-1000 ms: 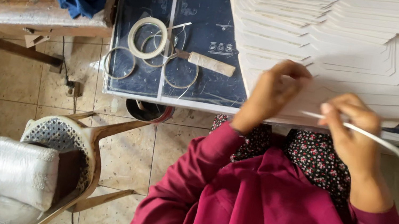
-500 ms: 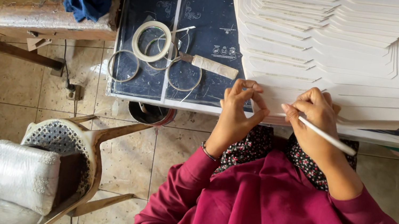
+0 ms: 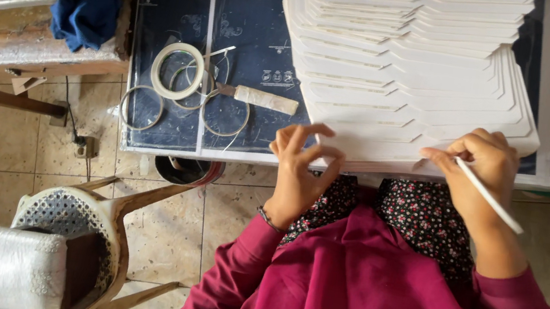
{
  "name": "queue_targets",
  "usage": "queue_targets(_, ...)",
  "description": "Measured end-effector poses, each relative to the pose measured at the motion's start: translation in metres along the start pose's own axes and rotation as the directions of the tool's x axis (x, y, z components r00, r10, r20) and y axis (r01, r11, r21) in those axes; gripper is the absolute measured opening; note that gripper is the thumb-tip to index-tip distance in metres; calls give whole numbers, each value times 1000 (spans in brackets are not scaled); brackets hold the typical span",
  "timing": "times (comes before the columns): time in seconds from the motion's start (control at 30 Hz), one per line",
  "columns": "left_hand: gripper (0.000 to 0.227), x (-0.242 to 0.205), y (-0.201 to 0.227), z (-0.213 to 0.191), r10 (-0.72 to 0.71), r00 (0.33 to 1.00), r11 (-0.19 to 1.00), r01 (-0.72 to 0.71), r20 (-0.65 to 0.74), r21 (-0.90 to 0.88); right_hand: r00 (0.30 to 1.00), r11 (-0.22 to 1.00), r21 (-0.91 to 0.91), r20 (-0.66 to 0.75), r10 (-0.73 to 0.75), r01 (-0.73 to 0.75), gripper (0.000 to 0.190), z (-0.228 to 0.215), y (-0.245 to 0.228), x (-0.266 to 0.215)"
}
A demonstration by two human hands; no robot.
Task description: The person sits at a table and repeatedly applies a white strip to the edge of stacked white paper items. They smooth the strip with their fingers and move to the next item in the stack. The process continues throughout the clip.
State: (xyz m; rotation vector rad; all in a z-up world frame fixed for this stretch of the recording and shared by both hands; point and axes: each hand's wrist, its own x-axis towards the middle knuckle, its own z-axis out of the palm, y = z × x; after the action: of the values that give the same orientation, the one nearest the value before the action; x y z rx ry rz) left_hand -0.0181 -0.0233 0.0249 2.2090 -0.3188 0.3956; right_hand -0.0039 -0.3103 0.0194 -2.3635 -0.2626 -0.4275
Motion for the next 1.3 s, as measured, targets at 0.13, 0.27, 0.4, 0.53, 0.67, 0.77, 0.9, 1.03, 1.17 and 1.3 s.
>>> queue_targets(0.13,24,-7,11,34,265,963,938,-267,41,220,1000,999,-30,-6,-13,13,46,3,0,-5)
queue_targets(0.27,37,-17,28,63,337,909,871,-400,245,284,994,995,-60,77,-79,84,40,-11,-7,0)
queue_targets(0.4,38,-27,31,55,420,879,877,-457,225,147,980,980,-1,3,-198,198,26,-32,-23,6)
queue_targets(0.53,36,-22,33,42,309,895,873,-401,321,278,934,937,-10,-77,-349,349,25,-2,-5,16)
queue_targets(0.67,5,14,42,33,276,919,956,-294,283,22,919,914,-101,40,-391,393,20,-7,-15,20)
queue_targets(0.77,7,53,28,46,183,950,981,-160,254,-110,935,937,-58,101,-339,346,9,-14,-20,21)
queue_targets(0.9,17,67,24,79,-89,943,994,64,320,87,965,964,-61,54,-257,260,14,-15,-26,5)
queue_targets(1.03,24,68,33,82,-138,942,985,98,307,141,981,986,-86,-115,-155,146,30,3,-12,-9)
queue_targets(1.17,18,68,38,80,-160,941,985,131,297,116,951,976,80,-255,-175,201,38,16,-11,-25)
queue_targets(1.3,9,65,20,88,-43,981,995,59,189,-78,975,960,216,-98,200,-175,41,-13,-39,-16)
